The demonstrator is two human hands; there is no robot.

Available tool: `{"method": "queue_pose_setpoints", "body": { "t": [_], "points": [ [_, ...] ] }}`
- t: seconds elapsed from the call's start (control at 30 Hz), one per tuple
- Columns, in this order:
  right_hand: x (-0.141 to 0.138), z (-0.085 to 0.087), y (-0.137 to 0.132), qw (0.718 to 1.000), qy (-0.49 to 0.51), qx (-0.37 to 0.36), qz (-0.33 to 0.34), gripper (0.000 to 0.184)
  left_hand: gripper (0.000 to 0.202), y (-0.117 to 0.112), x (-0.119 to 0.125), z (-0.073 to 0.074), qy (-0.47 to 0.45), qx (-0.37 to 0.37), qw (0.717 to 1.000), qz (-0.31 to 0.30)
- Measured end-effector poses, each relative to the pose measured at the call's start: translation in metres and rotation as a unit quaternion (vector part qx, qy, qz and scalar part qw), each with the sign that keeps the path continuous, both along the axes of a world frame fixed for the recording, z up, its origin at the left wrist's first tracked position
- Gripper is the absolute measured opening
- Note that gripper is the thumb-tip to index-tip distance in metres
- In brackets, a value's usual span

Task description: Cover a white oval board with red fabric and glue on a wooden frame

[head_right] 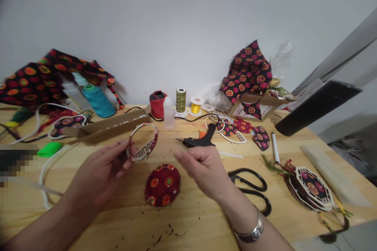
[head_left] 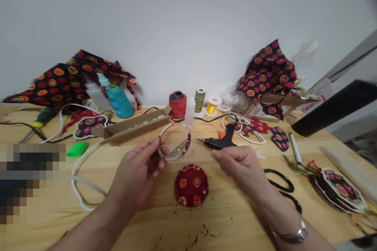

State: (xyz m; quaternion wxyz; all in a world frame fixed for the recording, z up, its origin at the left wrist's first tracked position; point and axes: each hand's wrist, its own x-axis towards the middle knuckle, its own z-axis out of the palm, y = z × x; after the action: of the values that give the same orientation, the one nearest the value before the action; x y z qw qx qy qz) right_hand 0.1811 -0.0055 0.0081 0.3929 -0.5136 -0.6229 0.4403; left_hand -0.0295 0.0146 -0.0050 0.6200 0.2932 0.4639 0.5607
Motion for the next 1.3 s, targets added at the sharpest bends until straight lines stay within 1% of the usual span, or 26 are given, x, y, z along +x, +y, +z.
{"method": "queue_pose_setpoints", "body": {
  "t": [0.03, 0.07, 0.13, 0.17, 0.2, 0.23, 0.27, 0.3, 0.37, 0.43, 0.47, 0.5, 0.57, 0.6, 0.67, 0.73, 0.8, 0.83, 0.9, 0.93, 0.97, 1.03, 1.13, 1.3],
  "points": [
    [-0.003, 0.003, -0.004, 0.999, -0.018, 0.005, 0.043, 0.048, 0.011, 0.000, 0.000, 0.000, -0.005, 0.005, 1.000, 0.006],
    [-0.006, 0.007, -0.008, 0.995, -0.039, 0.013, 0.094, 0.041, 0.011, 0.000, -0.001, 0.001, -0.008, 0.008, 1.000, 0.011],
    [-0.012, 0.017, -0.017, 0.977, -0.086, 0.042, 0.189, 0.016, 0.010, 0.000, -0.001, 0.003, -0.012, 0.012, 1.000, 0.017],
    [-0.013, 0.021, -0.022, 0.967, -0.118, 0.059, 0.219, 0.017, 0.010, 0.001, -0.001, 0.003, -0.014, 0.013, 1.000, 0.016],
    [-0.012, 0.025, -0.026, 0.958, -0.159, 0.074, 0.228, 0.026, 0.009, 0.001, -0.002, 0.004, -0.015, 0.014, 1.000, 0.016],
    [-0.007, 0.026, -0.031, 0.948, -0.212, 0.089, 0.219, 0.030, 0.009, 0.001, -0.002, 0.004, -0.017, 0.014, 1.000, 0.016],
    [0.000, 0.025, -0.034, 0.937, -0.274, 0.101, 0.191, 0.029, 0.009, 0.002, -0.002, 0.004, -0.019, 0.014, 1.000, 0.019],
    [0.011, 0.022, -0.038, 0.919, -0.347, 0.113, 0.149, 0.025, 0.009, 0.002, -0.002, 0.005, -0.020, 0.013, 0.999, 0.023],
    [0.039, 0.010, -0.044, 0.866, -0.473, 0.135, 0.089, 0.025, 0.008, 0.003, -0.003, 0.005, -0.023, 0.006, 0.999, 0.032],
    [0.071, -0.006, -0.051, 0.818, -0.555, 0.146, 0.044, 0.028, 0.007, 0.003, -0.003, 0.005, -0.027, -0.003, 0.999, 0.035],
    [0.085, -0.013, -0.055, 0.799, -0.581, 0.155, 0.016, 0.025, 0.007, 0.003, -0.002, 0.006, -0.028, -0.006, 0.999, 0.033],
    [0.097, -0.019, -0.059, 0.787, -0.596, 0.162, -0.001, 0.026, 0.007, 0.003, -0.002, 0.006, -0.029, -0.007, 0.999, 0.031],
    [0.112, -0.025, -0.065, 0.781, -0.607, 0.147, -0.005, 0.024, 0.007, 0.002, -0.001, 0.008, -0.029, -0.011, 0.999, 0.032],
    [0.116, -0.024, -0.067, 0.778, -0.615, 0.133, -0.006, 0.022, 0.007, 0.002, -0.001, 0.008, -0.028, -0.015, 0.999, 0.034],
    [0.118, -0.018, -0.067, 0.768, -0.632, 0.105, -0.008, 0.019, 0.007, 0.001, -0.001, 0.009, -0.026, -0.022, 0.999, 0.036],
    [0.115, -0.007, -0.058, 0.760, -0.641, 0.108, -0.011, 0.019, 0.007, 0.001, -0.001, 0.009, -0.023, -0.022, 0.999, 0.035],
    [0.108, 0.003, -0.039, 0.760, -0.630, 0.156, 0.003, 0.024, 0.006, 0.002, -0.001, 0.009, -0.022, -0.022, 0.999, 0.034],
    [0.104, 0.007, -0.027, 0.759, -0.623, 0.190, 0.012, 0.032, 0.005, 0.002, -0.001, 0.008, -0.022, -0.020, 0.999, 0.033],
    [0.093, 0.012, 0.000, 0.747, -0.609, 0.257, 0.071, 0.050, 0.006, 0.003, -0.002, 0.007, -0.022, -0.014, 0.999, 0.030],
    [0.088, 0.014, 0.013, 0.738, -0.610, 0.273, 0.101, 0.054, 0.007, 0.003, -0.003, 0.006, -0.022, -0.011, 0.999, 0.028],
    [0.082, 0.015, 0.025, 0.730, -0.613, 0.272, 0.130, 0.055, 0.007, 0.003, -0.003, 0.006, -0.022, -0.010, 0.999, 0.026],
    [0.073, 0.015, 0.044, 0.720, -0.609, 0.278, 0.183, 0.054, 0.009, 0.003, -0.004, 0.006, -0.025, -0.010, 0.999, 0.023],
    [0.064, 0.016, 0.060, 0.716, -0.600, 0.282, 0.216, 0.048, 0.010, 0.003, -0.004, 0.007, -0.030, -0.004, 0.999, 0.021],
    [0.064, 0.014, 0.071, 0.731, -0.571, 0.278, 0.250, 0.032, 0.009, 0.003, -0.004, 0.006, -0.032, -0.005, 0.999, 0.023]
  ]
}}
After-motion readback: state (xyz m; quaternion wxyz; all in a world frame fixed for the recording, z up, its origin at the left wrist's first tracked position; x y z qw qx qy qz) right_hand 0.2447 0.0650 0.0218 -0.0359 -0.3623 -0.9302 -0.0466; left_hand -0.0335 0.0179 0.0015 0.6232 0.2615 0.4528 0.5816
